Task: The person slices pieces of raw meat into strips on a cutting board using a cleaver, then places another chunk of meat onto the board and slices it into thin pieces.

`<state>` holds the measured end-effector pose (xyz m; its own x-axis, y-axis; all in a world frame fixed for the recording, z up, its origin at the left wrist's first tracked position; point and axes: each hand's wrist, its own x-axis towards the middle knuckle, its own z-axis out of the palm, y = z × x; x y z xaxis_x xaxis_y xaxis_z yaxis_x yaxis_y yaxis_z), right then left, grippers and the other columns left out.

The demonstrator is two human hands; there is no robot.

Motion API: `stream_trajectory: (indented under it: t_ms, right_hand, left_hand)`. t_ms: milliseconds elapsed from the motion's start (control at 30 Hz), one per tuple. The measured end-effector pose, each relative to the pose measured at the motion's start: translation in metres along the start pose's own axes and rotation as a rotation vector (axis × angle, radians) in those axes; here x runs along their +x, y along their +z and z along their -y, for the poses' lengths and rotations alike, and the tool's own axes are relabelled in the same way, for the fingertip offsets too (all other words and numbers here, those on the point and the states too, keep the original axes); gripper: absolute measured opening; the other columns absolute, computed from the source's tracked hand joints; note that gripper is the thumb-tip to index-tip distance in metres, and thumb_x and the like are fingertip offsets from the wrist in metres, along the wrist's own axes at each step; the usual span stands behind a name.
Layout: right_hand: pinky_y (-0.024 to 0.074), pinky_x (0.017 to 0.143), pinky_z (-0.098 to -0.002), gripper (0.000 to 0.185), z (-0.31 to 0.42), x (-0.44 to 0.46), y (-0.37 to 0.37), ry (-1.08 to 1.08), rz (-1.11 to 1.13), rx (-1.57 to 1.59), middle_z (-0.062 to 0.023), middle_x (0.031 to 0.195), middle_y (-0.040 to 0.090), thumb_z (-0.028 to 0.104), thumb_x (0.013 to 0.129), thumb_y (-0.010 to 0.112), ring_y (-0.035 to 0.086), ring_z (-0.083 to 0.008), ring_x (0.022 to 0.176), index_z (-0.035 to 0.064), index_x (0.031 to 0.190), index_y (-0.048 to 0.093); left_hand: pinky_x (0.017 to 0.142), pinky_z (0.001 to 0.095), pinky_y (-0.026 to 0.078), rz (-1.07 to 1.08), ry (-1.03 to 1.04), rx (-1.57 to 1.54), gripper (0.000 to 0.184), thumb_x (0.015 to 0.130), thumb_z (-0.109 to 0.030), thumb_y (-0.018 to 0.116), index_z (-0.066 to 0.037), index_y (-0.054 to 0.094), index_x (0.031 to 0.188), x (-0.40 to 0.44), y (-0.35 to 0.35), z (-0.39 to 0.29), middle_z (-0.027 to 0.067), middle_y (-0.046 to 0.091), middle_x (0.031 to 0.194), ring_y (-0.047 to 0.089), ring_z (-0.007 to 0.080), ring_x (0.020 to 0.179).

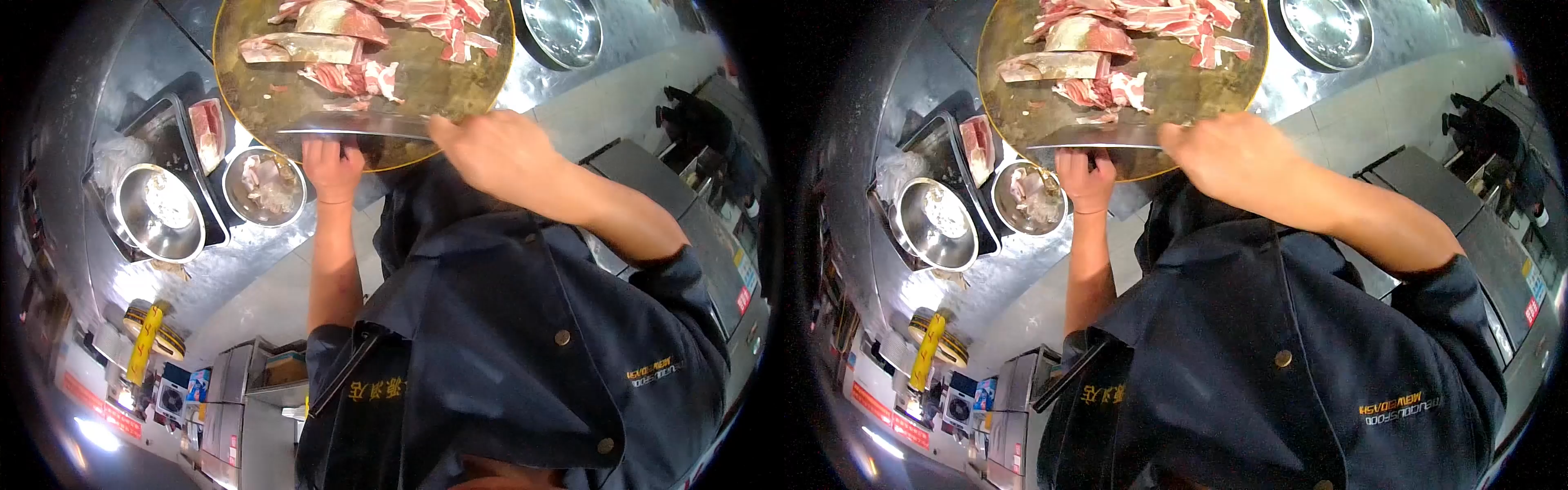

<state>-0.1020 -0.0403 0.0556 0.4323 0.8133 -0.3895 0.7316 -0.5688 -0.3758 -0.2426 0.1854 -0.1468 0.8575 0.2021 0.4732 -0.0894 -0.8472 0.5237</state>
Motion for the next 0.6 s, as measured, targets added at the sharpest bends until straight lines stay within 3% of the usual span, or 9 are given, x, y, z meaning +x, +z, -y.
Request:
stream_trajectory:
  t_ms: [133, 267, 333, 400, 600]
  right_hand:
    - [0.0598, 0.058, -0.0486, 0.017, -0.001, 0.021, 0.012, -0.005, 0.011, 0.007, -0.0175, 0.069, 0.071, 0.015, 0.096, 0.056, 0.076, -0.0365, 0.068, 0.0018, 0.106, 0.060]
    - [0.0607, 0.061, -0.0488, 0.018, -0.008, 0.006, 0.001, 0.020, 0.111, 0.016, -0.0201, 0.073, 0.072, 0.014, 0.096, 0.056, 0.076, -0.0385, 0.071, 0.0015, 0.107, 0.061]
    - [0.0610, 0.063, -0.0493, 0.018, -0.011, 0.016, 0.019, 0.027, 0.116, 0.047, -0.0207, 0.074, 0.073, 0.014, 0.096, 0.056, 0.077, -0.0392, 0.072, 0.0014, 0.108, 0.061]
    - [0.0589, 0.057, -0.0489, 0.015, -0.017, 0.052, 0.065, -0.099, -0.099, 0.062, -0.0180, 0.069, 0.069, 0.012, 0.094, 0.060, 0.073, -0.0385, 0.064, 0.0018, 0.105, 0.058]
    - [0.0590, 0.057, -0.0495, 0.019, -0.011, 0.045, 0.029, -0.065, -0.009, 0.028, -0.0185, 0.070, 0.070, 0.014, 0.094, 0.061, 0.074, -0.0375, 0.066, 0.0025, 0.109, 0.061]
  left_hand:
    - [0.082, 0.0499, 0.057, -0.005, -0.014, -0.004, 0.024, 0.075, 0.003, 0.067, 0.000, 0.073, 0.098, 0.008, -0.002, -0.005, 0.0185, 0.070, 0.098, 0.066, 0.0420, 0.087]
    - [0.077, 0.0487, 0.055, -0.106, 0.035, 0.005, 0.019, 0.075, 0.004, 0.066, -0.001, 0.071, 0.094, 0.011, 0.001, -0.002, 0.0166, 0.069, 0.096, 0.064, 0.0398, 0.082]
    - [0.078, 0.0484, 0.055, 0.042, -0.074, -0.003, 0.016, 0.077, 0.004, 0.068, -0.002, 0.069, 0.092, 0.001, -0.003, -0.001, 0.0163, 0.069, 0.098, 0.065, 0.0403, 0.085]
    - [0.077, 0.0481, 0.055, 0.018, -0.080, -0.033, 0.015, 0.078, 0.004, 0.069, -0.002, 0.068, 0.091, 0.003, -0.004, -0.002, 0.0161, 0.069, 0.097, 0.065, 0.0400, 0.084]
    - [0.076, 0.0473, 0.055, -0.025, -0.083, -0.021, 0.013, 0.080, 0.004, 0.070, -0.002, 0.067, 0.090, 0.011, -0.001, -0.004, 0.0148, 0.068, 0.093, 0.065, 0.0389, 0.084]
